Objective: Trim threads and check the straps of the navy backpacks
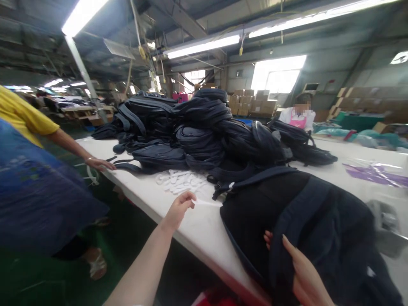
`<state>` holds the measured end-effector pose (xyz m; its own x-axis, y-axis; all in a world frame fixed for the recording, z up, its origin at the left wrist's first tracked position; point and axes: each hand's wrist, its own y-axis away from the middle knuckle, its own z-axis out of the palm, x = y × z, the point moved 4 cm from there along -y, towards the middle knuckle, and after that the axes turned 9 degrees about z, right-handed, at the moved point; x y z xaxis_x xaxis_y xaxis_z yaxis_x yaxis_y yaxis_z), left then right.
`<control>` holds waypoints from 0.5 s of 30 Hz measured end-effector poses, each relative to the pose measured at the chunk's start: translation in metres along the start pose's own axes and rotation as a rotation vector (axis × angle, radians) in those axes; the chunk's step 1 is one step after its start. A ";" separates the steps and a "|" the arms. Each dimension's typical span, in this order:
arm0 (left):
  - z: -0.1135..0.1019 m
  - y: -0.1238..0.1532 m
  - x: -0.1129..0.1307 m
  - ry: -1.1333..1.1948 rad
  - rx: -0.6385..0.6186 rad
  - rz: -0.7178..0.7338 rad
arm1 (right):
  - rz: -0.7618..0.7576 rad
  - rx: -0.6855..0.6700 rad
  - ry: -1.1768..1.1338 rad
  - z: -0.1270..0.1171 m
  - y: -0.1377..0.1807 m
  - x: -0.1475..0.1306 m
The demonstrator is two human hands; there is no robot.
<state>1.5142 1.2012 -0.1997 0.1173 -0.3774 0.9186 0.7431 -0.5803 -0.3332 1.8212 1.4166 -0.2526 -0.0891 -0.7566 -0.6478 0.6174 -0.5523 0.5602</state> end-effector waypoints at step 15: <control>0.193 0.008 -0.011 -0.332 -1.179 0.070 | 0.113 -0.323 -0.121 0.005 0.027 -0.026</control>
<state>1.6462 1.3404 -0.1718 0.4229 -0.3323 0.8430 -0.3022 -0.9288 -0.2145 1.8359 1.4197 -0.2180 -0.0867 -0.8532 -0.5144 0.8417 -0.3389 0.4203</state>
